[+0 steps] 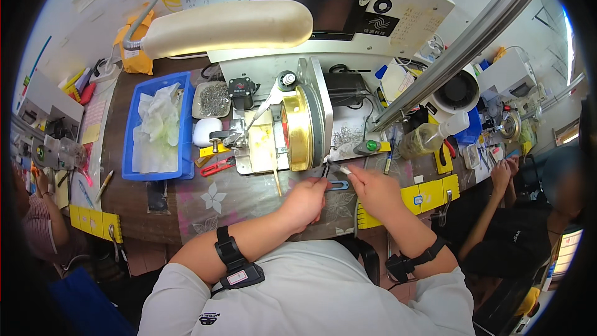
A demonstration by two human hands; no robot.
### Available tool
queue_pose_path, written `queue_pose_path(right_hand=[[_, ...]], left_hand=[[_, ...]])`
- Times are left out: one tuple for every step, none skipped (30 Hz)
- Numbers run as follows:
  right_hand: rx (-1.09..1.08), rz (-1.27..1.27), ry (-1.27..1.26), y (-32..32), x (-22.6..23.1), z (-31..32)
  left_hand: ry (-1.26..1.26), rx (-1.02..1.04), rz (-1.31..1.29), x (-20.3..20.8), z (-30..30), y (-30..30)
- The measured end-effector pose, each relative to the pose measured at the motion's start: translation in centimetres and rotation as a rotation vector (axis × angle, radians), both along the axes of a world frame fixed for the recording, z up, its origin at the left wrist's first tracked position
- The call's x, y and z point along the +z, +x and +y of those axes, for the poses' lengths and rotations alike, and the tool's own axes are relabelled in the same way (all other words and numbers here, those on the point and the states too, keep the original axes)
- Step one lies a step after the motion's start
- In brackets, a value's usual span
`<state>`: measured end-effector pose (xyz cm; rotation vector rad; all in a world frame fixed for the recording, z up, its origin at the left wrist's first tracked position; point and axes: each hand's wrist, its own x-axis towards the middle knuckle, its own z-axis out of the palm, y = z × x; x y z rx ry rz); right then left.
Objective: Assembling or repairing small electronic components using precision tools at a workstation.
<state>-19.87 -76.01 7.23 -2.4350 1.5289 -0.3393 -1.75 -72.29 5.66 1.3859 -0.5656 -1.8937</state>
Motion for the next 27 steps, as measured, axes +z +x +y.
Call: queue_pose_path(right_hand=[[0.004, 0.037, 0.011, 0.1, 0.0, 0.2], [0.002, 0.036, 0.011, 0.0, -0.1, 0.1], [-0.017, 0.002, -0.015, 0.0, -0.3, -0.1], [-0.036, -0.031, -0.042, -0.1, -0.4, -0.2], [-0.035, -0.031, -0.044, 0.1, -0.2, -0.1], [-0.032, 0.033, -0.026, 0.3, 0.2, 0.1], [-0.029, 0.098, -0.007, 0.5, 0.4, 0.2], [-0.031, 0.098, -0.01, 0.4, 0.1, 0.1], [-0.034, 0.043, -0.052, 0.1, -0.6, -0.1], [-0.037, -0.013, -0.094, 0.0, -0.9, -0.1], [-0.035, -0.014, -0.096, 0.1, -0.7, -0.1], [-0.027, 0.023, -0.087, 0.4, -0.3, 0.1], [-0.02, 0.06, -0.079, 0.5, -0.1, 0.2], [-0.023, 0.06, -0.084, 0.4, -0.2, 0.2], [-0.038, 0.036, -0.086, 0.3, -0.5, 0.2], [-0.054, 0.012, -0.089, 0.3, -0.7, 0.3], [-0.053, 0.012, -0.092, 0.3, -0.5, 0.4], [-0.054, 0.004, -0.095, 0.3, -0.3, 0.6], [-0.056, -0.004, -0.098, 0.3, 0.1, 0.9], [-0.053, -0.004, -0.1, 0.2, 0.7, 1.4], [-0.044, -0.036, -0.106, 0.0, 1.4, 2.0], [-0.034, -0.069, -0.113, -0.2, 1.8, 2.3], [-0.04, -0.064, -0.116, -1.0, 2.0, 2.3], [-0.074, -0.109, -0.187, -2.1, 2.1, 2.0], [-0.108, -0.154, -0.258, -2.8, 2.2, 1.8], [-0.104, -0.156, -0.263, -2.5, 3.4, 2.0], [-0.07, -0.173, -0.234, -2.1, 5.5, 3.3]], left_hand=[[-0.002, 0.001, -0.001, 0.0, -0.1, 0.0], [-0.024, -0.013, -0.011, -0.1, 0.1, 0.0], [-0.046, -0.027, -0.022, -0.1, 0.2, 0.0], [-0.046, -0.029, -0.022, -0.1, 0.2, 0.0], [-0.035, -0.021, -0.015, -0.1, 0.0, 0.0], [-0.024, -0.014, -0.009, -0.1, -0.2, 0.1], [-0.027, -0.012, -0.009, -0.1, -0.2, 0.1], [-0.021, -0.011, -0.004, -0.1, -0.1, 0.0], [-0.014, -0.009, 0.0, 0.0, 0.0, -0.1], [-0.017, -0.011, 0.001, 0.0, 0.0, -0.2], [-0.027, -0.006, 0.0, 0.0, 0.0, -0.2], [-0.037, -0.002, -0.001, 0.0, 0.0, -0.1], [-0.039, 0.0, -0.002, -0.1, 0.1, -0.1], [-0.032, -0.002, 0.001, -0.1, 0.1, -0.2], [-0.024, -0.004, 0.005, -0.1, 0.2, -0.2], [-0.028, -0.007, 0.005, 0.0, 0.2, -0.3], [-0.039, -0.018, 0.013, 0.2, 0.3, -0.2], [-0.048, -0.029, 0.021, 0.3, 0.4, -0.1], [-0.051, -0.029, 0.022, 0.4, 0.6, 0.1], [-0.097, -0.057, 0.046, 0.6, 1.0, 0.3], [-0.143, -0.086, 0.071, 1.0, 1.2, 0.6], [-0.144, -0.084, 0.072, 1.4, 1.4, 1.0], [-0.168, -0.152, 0.092, 2.4, 1.8, 1.3], [-0.193, -0.219, 0.109, 3.2, 1.9, 1.6], [-0.196, -0.225, 0.111, 3.8, 2.1, 1.8], [-0.232, -0.276, 0.136, 4.3, 2.1, 2.2], [-0.259, -0.33, 0.164, 4.8, 2.6, 2.4]])
